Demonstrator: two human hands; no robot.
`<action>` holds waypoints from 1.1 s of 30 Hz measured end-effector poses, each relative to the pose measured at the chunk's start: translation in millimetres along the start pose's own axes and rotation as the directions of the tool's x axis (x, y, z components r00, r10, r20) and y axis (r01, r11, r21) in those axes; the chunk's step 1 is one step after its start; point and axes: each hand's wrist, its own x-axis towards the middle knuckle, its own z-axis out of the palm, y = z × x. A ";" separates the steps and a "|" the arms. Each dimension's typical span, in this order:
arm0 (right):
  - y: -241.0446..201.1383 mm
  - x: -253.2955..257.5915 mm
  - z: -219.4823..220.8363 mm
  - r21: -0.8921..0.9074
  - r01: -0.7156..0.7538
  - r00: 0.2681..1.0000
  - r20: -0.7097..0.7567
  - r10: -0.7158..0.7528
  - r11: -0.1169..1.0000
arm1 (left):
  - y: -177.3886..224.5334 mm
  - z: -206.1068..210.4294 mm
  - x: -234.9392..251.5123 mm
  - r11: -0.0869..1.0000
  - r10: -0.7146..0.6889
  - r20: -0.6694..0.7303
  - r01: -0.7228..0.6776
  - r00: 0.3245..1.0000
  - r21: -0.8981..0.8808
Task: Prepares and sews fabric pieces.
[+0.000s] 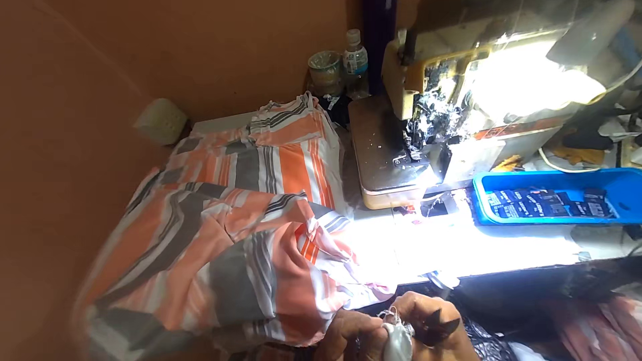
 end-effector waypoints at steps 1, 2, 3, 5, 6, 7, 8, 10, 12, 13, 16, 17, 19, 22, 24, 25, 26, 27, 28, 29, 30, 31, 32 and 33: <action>0.2 0.2 -1.0 -0.023 0.026 1.000 0.005 -0.026 0.999 | -2.0 -0.7 -0.3 0.999 -0.022 0.018 0.023 1.000 -0.049; 0.4 0.3 -1.4 -0.029 0.045 0.999 0.013 -0.045 0.999 | -3.1 -2.0 -0.6 0.994 -0.046 0.041 0.050 0.998 -0.095; 0.3 0.0 -1.5 -0.031 0.060 0.998 0.018 -0.059 0.998 | -3.4 -3.2 -0.8 0.986 -0.074 0.064 0.083 0.995 -0.146; -0.2 -0.3 -1.6 -0.051 0.079 0.997 0.022 -0.078 0.996 | -4.0 -5.4 -0.5 0.957 -0.128 0.105 0.150 0.986 -0.249; -0.4 -0.2 -2.1 -0.071 0.092 0.995 0.029 -0.090 0.993 | -4.5 -6.6 -0.3 0.941 -0.146 0.120 0.175 0.982 -0.289; -0.7 0.3 -2.4 -0.089 0.106 0.994 0.036 -0.103 0.990 | -4.9 -7.8 -0.2 0.929 -0.158 0.129 0.192 0.979 -0.315; -0.9 0.8 -2.9 -0.098 0.115 0.993 0.048 -0.110 0.989 | -4.9 -8.6 -0.1 0.919 -0.170 0.134 0.206 0.976 -0.336; -1.9 0.8 -4.5 -0.090 0.105 0.993 0.069 -0.099 0.990 | -5.4 -10.1 -0.5 0.903 -0.185 0.161 0.233 0.969 -0.362; -2.3 0.0 -6.3 -0.058 0.077 0.994 0.077 -0.072 0.995 | -6.3 -10.6 -1.3 0.894 -0.197 0.191 0.256 0.962 -0.368; -2.1 -0.3 -7.4 -0.048 0.073 0.994 0.084 -0.068 0.996 | -6.1 -10.4 -1.6 0.888 -0.206 0.202 0.269 0.958 -0.372; -1.8 -0.1 -9.7 -0.080 0.108 0.990 0.098 -0.100 0.991 | -7.3 -9.1 -2.9 0.884 -0.200 0.238 0.280 0.950 -0.374; -2.1 0.4 -10.6 -0.106 0.121 0.989 0.103 -0.110 0.987 | -7.7 -8.2 -3.1 0.893 -0.190 0.246 0.272 0.950 -0.359; -2.1 1.2 -13.0 -0.147 0.133 0.987 0.105 -0.119 0.980 | -7.6 -5.2 -3.4 0.911 -0.174 0.250 0.252 0.953 -0.327; -2.5 -0.1 -15.8 -0.055 0.086 0.993 0.081 -0.082 0.995 | -4.8 0.0 -4.8 0.892 -0.190 0.267 0.279 0.945 -0.355; -3.0 -1.9 -17.3 0.042 0.025 0.997 0.072 -0.028 0.999 | -2.3 1.8 -6.0 0.871 -0.210 0.278 0.309 0.937 -0.382; -3.1 -2.6 -17.2 0.079 -0.005 0.998 0.060 0.000 0.997 | -1.8 2.2 -6.4 0.874 -0.206 0.278 0.304 0.938 -0.379; -2.8 -3.2 -17.0 0.113 -0.029 0.998 0.050 0.023 0.993 | -2.3 2.0 -6.6 0.884 -0.195 0.270 0.288 0.943 -0.367; -2.2 -3.9 -16.8 0.153 -0.054 0.998 0.041 0.048 0.987 | -3.1 1.1 -6.5 0.902 -0.181 0.257 0.265 0.949 -0.340; -1.1 -4.8 -17.2 0.197 -0.077 0.997 0.041 0.070 0.977 | -3.4 -0.2 -6.2 0.923 -0.175 0.231 0.241 0.957 -0.301; 0.4 -5.3 -18.2 0.249 -0.097 0.995 0.051 0.087 0.964 | -3.2 -1.9 -6.0 0.939 -0.173 0.200 0.223 0.965 -0.264; 1.9 -5.8 -19.4 0.307 -0.121 0.992 0.062 0.107 0.944 | -3.1 -3.6 -5.6 0.949 -0.164 0.176 0.204 0.971 -0.241; 3.1 -6.2 -20.4 0.360 -0.146 0.989 0.074 0.127 0.921 | -2.9 -5.0 -5.2 0.956 -0.152 0.162 0.186 0.975 -0.225; 3.5 -6.3 -21.0 0.398 -0.167 0.986 0.081 0.146 0.902 | -2.0 -6.0 -5.0 0.966 -0.137 0.155 0.166 0.978 -0.197; 3.3 -6.2 -21.3 0.413 -0.184 0.983 0.082 0.165 0.892 | -0.1 -6.3 -5.1 0.976 -0.120 0.145 0.143 0.982 -0.161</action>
